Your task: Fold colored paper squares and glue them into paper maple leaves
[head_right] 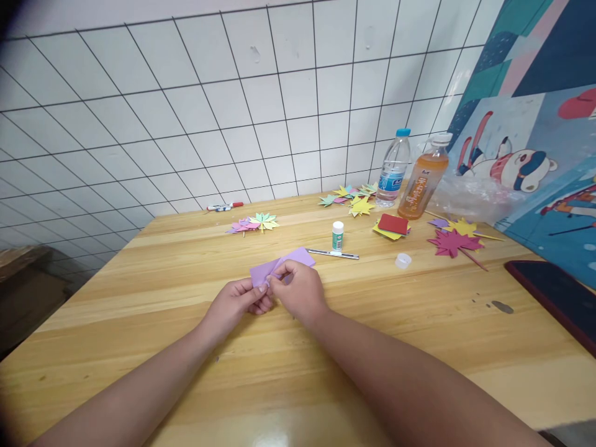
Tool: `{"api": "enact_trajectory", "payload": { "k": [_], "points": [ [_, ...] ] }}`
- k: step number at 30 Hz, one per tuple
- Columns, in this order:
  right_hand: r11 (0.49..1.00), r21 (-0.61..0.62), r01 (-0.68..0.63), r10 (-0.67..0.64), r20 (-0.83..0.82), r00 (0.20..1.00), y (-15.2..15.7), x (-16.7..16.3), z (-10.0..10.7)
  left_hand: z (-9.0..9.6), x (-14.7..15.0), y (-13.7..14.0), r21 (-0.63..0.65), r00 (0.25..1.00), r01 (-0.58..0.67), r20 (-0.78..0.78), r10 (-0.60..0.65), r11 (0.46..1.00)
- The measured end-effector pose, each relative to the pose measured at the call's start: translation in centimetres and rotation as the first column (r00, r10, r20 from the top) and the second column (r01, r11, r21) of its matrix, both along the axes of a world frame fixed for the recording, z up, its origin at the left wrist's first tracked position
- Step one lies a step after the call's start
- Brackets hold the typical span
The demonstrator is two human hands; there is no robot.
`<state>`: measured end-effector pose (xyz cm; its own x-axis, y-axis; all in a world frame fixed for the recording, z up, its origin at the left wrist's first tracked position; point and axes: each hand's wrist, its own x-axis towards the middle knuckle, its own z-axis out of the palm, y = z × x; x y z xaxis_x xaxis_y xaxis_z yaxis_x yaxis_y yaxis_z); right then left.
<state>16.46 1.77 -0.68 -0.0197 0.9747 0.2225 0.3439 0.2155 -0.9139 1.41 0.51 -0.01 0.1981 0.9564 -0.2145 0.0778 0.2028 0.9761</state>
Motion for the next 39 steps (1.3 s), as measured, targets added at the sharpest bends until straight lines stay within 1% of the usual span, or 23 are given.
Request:
{"api": "enact_trajectory", "payload": {
  "k": [3, 7, 9, 12, 13, 16, 18, 22, 26, 28, 31, 36, 39],
  "points": [
    [1.000, -0.005, -0.021, 0.021, -0.037, 0.999, -0.1, 0.0, 0.1, 0.1, -0.1, -0.1, 0.000, 1.000, -0.009, 0.013, 0.009, 1.000],
    [0.997, -0.039, -0.072, 0.064, -0.187, 0.980, 0.0, 0.0, -0.2, 0.1, -0.3, -0.2, 0.031, 0.999, -0.026, 0.025, 0.025, 0.999],
    [0.987, -0.080, -0.141, 0.117, -0.246, 0.962, 0.2, -0.1, -0.5, 0.1, -0.3, -0.3, 0.051, 0.999, -0.035, 0.017, 0.035, 0.998],
    [0.947, -0.133, -0.292, 0.240, -0.310, 0.920, 0.4, -0.2, -0.8, 0.0, -0.4, -0.2, 0.074, 0.999, -0.041, -0.009, 0.041, 0.996],
    [0.941, -0.142, -0.306, 0.251, -0.309, 0.917, 0.5, -0.2, -0.9, -0.1, -0.4, -0.2, 0.088, 0.999, -0.044, -0.019, 0.046, 0.995],
    [0.959, -0.149, -0.239, 0.196, -0.258, 0.946, 0.5, 0.0, -0.6, -0.1, -0.5, -0.2, 0.141, 0.997, -0.061, -0.040, 0.068, 0.988],
    [0.962, -0.166, -0.218, 0.175, -0.240, 0.955, 0.4, 0.1, -0.3, 0.0, -0.5, -0.2, 0.160, 0.996, -0.070, -0.042, 0.077, 0.985],
    [0.944, -0.228, -0.240, 0.174, -0.275, 0.946, 0.2, 0.4, 0.5, 0.3, -0.5, -0.2, 0.134, 0.997, -0.060, -0.032, 0.065, 0.989],
    [0.933, -0.243, -0.265, 0.191, -0.292, 0.937, 0.2, 0.4, 0.6, 0.6, -0.6, -0.3, 0.085, 0.998, -0.064, -0.018, 0.066, 0.994],
    [0.930, -0.226, -0.289, 0.223, -0.277, 0.935, 0.2, 0.3, 0.4, 0.6, -0.7, -0.2, 0.074, 0.997, -0.064, -0.026, 0.066, 0.995],
    [0.932, -0.163, -0.325, 0.273, -0.277, 0.921, 0.4, 0.3, 0.0, 0.4, -0.9, -0.1, 0.080, 0.998, -0.053, -0.042, 0.056, 0.995],
    [0.958, -0.155, -0.240, 0.206, -0.207, 0.956, 0.7, 0.4, -0.5, 0.1, -0.7, -0.3, 0.134, 0.993, -0.043, -0.102, 0.057, 0.990],
    [0.965, -0.142, -0.221, 0.197, -0.164, 0.967, 0.7, 0.4, -0.7, -0.1, -0.4, -0.3, 0.152, 0.992, -0.042, -0.109, 0.059, 0.988]
  ]
}}
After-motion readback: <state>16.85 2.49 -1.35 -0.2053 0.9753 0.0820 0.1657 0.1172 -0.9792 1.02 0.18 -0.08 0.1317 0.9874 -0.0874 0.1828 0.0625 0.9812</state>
